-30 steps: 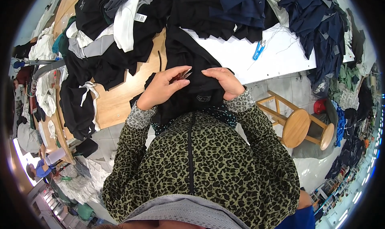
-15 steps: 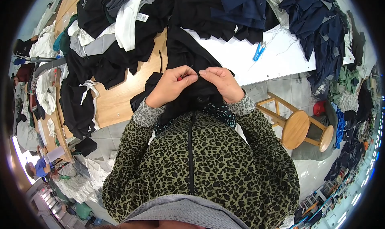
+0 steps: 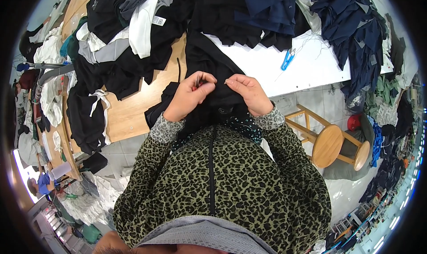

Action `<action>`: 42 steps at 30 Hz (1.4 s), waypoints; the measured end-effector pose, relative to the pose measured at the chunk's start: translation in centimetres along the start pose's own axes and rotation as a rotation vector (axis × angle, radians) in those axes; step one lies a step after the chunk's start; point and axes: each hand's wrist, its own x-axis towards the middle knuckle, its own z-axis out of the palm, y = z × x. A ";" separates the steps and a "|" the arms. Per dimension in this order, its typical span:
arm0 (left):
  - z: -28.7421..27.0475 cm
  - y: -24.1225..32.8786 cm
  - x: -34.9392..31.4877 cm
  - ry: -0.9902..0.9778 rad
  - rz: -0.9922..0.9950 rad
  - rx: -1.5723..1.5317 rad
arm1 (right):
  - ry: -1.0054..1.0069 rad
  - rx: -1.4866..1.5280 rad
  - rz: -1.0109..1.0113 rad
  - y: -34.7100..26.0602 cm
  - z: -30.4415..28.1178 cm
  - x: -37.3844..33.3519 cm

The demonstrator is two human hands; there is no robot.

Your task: Trim excess or loose threads from finished garments using thread snippers.

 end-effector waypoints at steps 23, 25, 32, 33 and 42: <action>0.0 0.6 -1.1 0.005 -0.062 0.083 | 0.057 -0.813 -0.507 -0.4 0.2 -0.2; 0.0 0.2 -1.1 0.027 -0.037 0.107 | 0.086 -0.762 -0.478 -0.1 0.5 -0.3; 0.1 -0.2 -1.3 0.098 0.086 0.216 | 0.135 -0.646 -0.488 0.4 0.9 -0.3; 0.1 -0.4 -1.3 0.108 0.115 0.224 | 0.135 -0.646 -0.488 0.4 0.9 -0.3; 0.1 -1.0 -1.7 0.166 0.547 0.421 | 0.252 -0.905 -0.822 0.6 1.3 -0.4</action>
